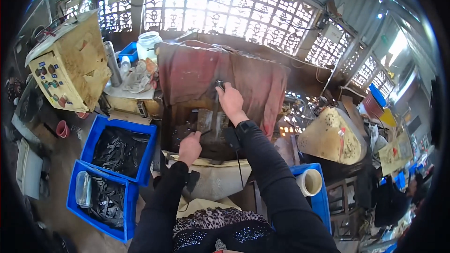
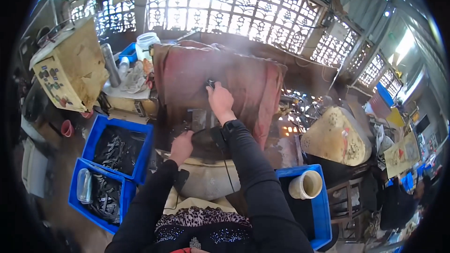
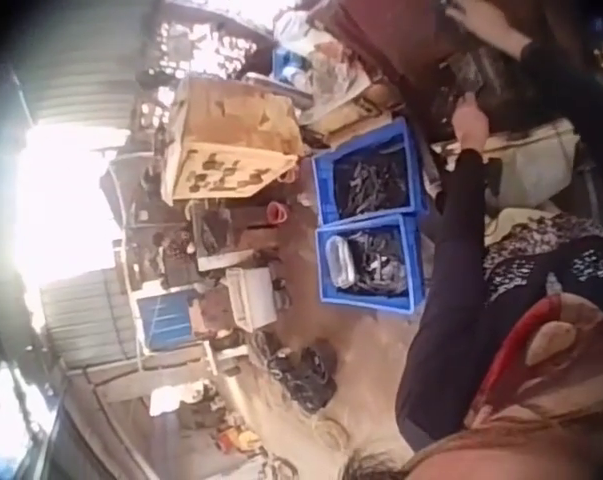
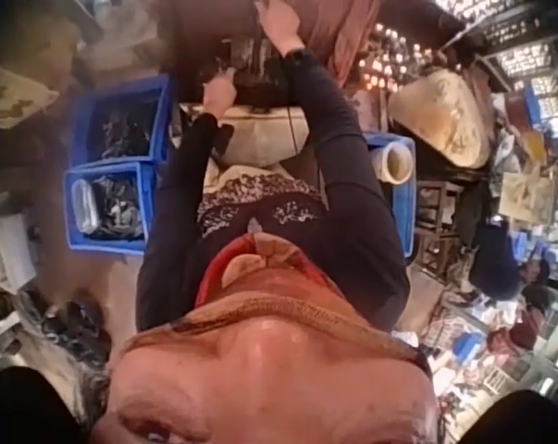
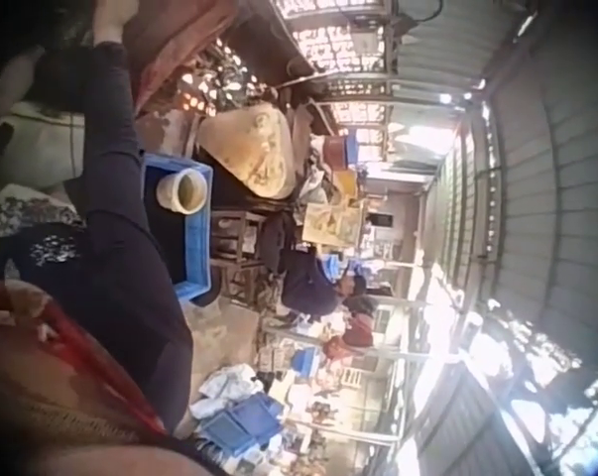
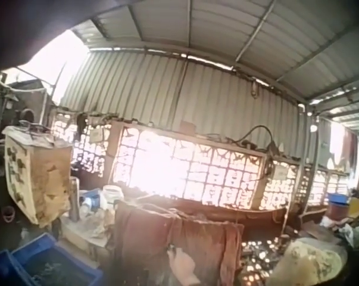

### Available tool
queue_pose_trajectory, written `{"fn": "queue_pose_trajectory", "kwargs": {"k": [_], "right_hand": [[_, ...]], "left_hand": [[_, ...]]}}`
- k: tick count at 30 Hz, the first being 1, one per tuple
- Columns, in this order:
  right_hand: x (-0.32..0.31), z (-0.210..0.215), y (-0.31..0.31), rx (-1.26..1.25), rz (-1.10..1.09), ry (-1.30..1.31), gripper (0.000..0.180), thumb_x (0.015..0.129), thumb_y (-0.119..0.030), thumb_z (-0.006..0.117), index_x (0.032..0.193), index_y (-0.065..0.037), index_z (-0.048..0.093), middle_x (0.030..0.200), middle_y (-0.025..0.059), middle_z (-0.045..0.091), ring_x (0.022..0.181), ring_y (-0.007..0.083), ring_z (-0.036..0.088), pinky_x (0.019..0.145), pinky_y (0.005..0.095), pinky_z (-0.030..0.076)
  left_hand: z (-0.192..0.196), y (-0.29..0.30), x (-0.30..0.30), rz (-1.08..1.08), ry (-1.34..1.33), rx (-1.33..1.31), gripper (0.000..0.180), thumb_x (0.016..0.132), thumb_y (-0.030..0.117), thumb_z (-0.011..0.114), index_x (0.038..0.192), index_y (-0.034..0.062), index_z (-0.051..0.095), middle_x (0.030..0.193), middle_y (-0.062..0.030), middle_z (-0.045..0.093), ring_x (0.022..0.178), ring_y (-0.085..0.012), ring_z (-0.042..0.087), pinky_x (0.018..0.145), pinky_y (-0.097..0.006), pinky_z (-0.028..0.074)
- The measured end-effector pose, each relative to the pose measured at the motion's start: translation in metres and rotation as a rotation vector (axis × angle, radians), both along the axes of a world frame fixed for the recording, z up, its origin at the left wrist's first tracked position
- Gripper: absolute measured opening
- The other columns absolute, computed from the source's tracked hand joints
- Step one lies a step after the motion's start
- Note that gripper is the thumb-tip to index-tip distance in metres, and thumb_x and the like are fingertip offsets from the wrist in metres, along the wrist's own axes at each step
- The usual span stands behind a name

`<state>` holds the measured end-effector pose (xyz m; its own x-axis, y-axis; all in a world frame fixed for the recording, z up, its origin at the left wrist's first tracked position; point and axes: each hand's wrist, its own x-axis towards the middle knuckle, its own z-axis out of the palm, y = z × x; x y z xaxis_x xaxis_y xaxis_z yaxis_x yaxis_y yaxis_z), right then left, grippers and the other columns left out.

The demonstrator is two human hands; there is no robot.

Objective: The person picks up metal pieces from a blue bin, holds them against a grinding machine, and then places the finished pieces into a separate blue bin.

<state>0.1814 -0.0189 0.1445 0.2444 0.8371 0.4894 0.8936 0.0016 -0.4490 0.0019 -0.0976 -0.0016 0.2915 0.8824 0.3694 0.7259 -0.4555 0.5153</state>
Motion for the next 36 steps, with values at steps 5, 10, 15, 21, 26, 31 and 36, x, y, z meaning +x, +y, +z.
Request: {"fn": "queue_pose_trajectory", "kwargs": {"k": [5, 10, 15, 21, 26, 31, 36], "right_hand": [[0.004, -0.012, 0.018, -0.072, -0.036, -0.098, 0.035, 0.091, -0.038, 0.057, 0.093, -0.003, 0.054, 0.080, 0.0235, 0.066, 0.079, 0.0432, 0.064, 0.070, 0.0535, 0.050], [-0.002, -0.009, 0.036, -0.059, -0.039, -0.076, 0.036, 0.092, -0.038, 0.056, 0.096, -0.002, 0.053, 0.080, 0.0235, 0.066, 0.079, 0.0436, 0.064, 0.069, 0.0537, 0.050], [-0.004, -0.002, 0.052, -0.061, -0.001, -0.135, 0.035, 0.094, -0.036, 0.053, 0.097, -0.002, 0.051, 0.081, 0.0233, 0.066, 0.080, 0.0436, 0.064, 0.070, 0.0539, 0.050], [-0.006, -0.002, 0.055, -0.117, -0.002, -0.175, 0.032, 0.096, -0.034, 0.048, 0.098, -0.002, 0.051, 0.083, 0.0229, 0.067, 0.082, 0.0438, 0.064, 0.073, 0.0544, 0.049], [-0.007, 0.001, 0.056, -0.133, -0.003, -0.196, 0.032, 0.096, -0.034, 0.048, 0.099, -0.003, 0.052, 0.084, 0.0226, 0.067, 0.082, 0.0441, 0.064, 0.074, 0.0548, 0.048], [-0.010, 0.005, 0.056, -0.187, -0.003, -0.206, 0.031, 0.097, -0.032, 0.046, 0.100, -0.002, 0.052, 0.087, 0.0238, 0.067, 0.086, 0.0444, 0.064, 0.076, 0.0549, 0.048], [-0.007, 0.004, 0.057, -0.199, -0.027, -0.234, 0.031, 0.097, -0.032, 0.047, 0.100, -0.002, 0.052, 0.088, 0.0236, 0.067, 0.086, 0.0441, 0.064, 0.076, 0.0544, 0.049]], "left_hand": [[0.006, 0.000, 0.004, -0.016, -0.026, -0.030, 0.018, 0.077, 0.001, 0.053, 0.094, 0.0063, 0.055, 0.089, -0.0171, 0.061, 0.083, -0.0389, 0.063, 0.072, -0.048, 0.052], [0.011, 0.000, 0.002, -0.007, 0.002, -0.066, 0.021, 0.080, 0.002, 0.052, 0.100, 0.0080, 0.059, 0.091, -0.0168, 0.063, 0.086, -0.0384, 0.062, 0.074, -0.047, 0.051], [0.012, 0.001, 0.000, -0.019, -0.004, -0.067, 0.018, 0.077, 0.001, 0.053, 0.094, 0.0060, 0.055, 0.090, -0.0167, 0.061, 0.087, -0.0381, 0.062, 0.074, -0.047, 0.051], [0.011, 0.003, 0.001, -0.028, 0.007, -0.059, 0.017, 0.078, 0.001, 0.053, 0.093, 0.0059, 0.055, 0.091, -0.0161, 0.062, 0.088, -0.0366, 0.063, 0.075, -0.046, 0.052], [0.010, 0.004, 0.001, -0.023, 0.010, -0.050, 0.016, 0.078, 0.001, 0.053, 0.093, 0.0064, 0.056, 0.091, -0.0154, 0.062, 0.089, -0.0357, 0.063, 0.075, -0.045, 0.052], [0.007, 0.006, 0.001, -0.036, 0.000, -0.027, 0.015, 0.079, 0.002, 0.053, 0.093, 0.0063, 0.056, 0.091, -0.0154, 0.062, 0.089, -0.0351, 0.063, 0.075, -0.044, 0.052], [0.007, 0.004, 0.003, -0.051, -0.007, -0.007, 0.015, 0.080, 0.004, 0.052, 0.094, 0.0059, 0.056, 0.091, -0.0157, 0.063, 0.088, -0.0342, 0.064, 0.075, -0.043, 0.053]]}}
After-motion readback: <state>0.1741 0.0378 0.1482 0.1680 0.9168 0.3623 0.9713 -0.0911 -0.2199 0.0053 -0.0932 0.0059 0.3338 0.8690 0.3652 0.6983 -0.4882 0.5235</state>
